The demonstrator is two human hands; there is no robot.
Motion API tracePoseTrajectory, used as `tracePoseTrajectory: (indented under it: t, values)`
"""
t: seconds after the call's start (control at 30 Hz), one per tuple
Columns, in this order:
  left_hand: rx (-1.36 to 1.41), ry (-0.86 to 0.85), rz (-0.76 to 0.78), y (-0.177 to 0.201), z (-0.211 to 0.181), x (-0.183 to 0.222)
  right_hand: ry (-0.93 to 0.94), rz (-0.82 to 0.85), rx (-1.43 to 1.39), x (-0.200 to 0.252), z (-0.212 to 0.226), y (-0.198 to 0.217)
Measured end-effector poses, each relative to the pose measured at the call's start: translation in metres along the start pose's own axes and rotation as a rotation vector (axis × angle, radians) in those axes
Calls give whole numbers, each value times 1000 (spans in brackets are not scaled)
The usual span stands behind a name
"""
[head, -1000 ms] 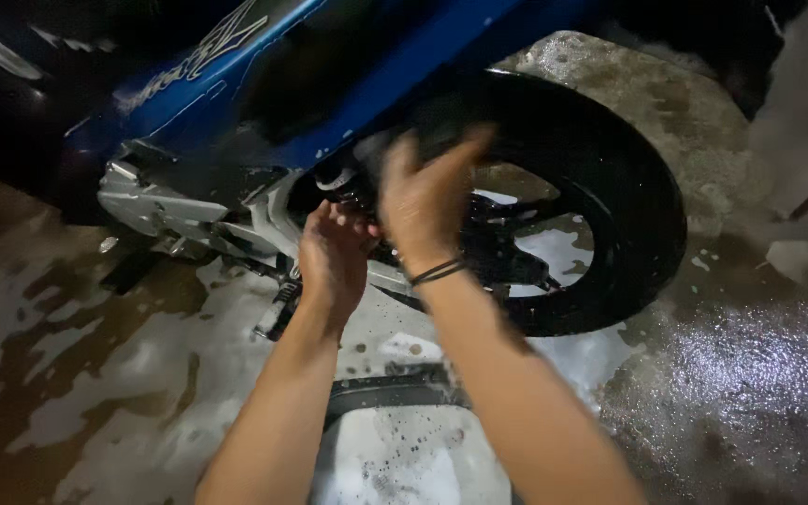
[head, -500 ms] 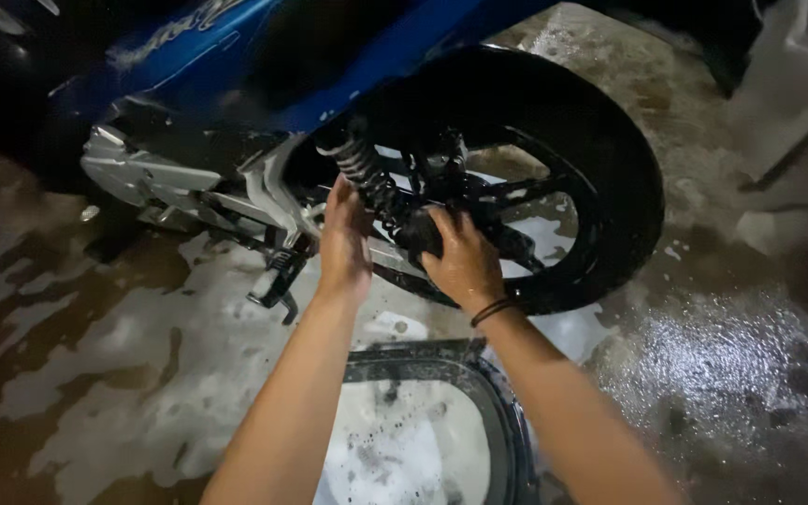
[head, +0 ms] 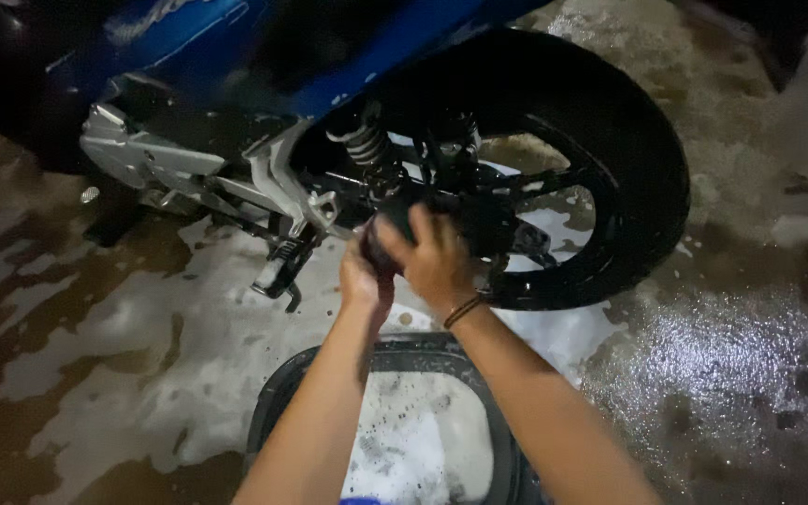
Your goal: The person scrubs the rear wheel, chain, and lower frame of a blue motorcycle using a soapy sponge and a bucket of soapy water. The person repeatedly dips the sponge into the bucket and scrubs different parts of the motorcycle's rear section.
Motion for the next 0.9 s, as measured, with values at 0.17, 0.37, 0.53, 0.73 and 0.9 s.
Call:
tracePoseTrajectory:
  t: [0.17,0.37,0.53,0.73,0.9]
  values:
    - [-14,138,-71,23,21,25,77,197,6,40,18,-17]
    - [-76,194,-99,54,13,37,168,47,111,-5,14,-11]
    - [-152,254,-115,74,17,50,269,52,77,12,-15,-28]
    - [-287,372,-109,79,17,66,92,522,-126,127,-13,-60]
    - [-654,696,159,70,25,106,89,1059,-417,160,34,-95]
Point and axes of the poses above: each hand's wrist, its own x-axis away from the middle knuckle, its own y-axis out of the back of the hand, z = x × y, the point moved 3 cm from there along -x, towards the middle knuckle, and after that the axes turned 6 degrees about z, right-handed, at the moved point
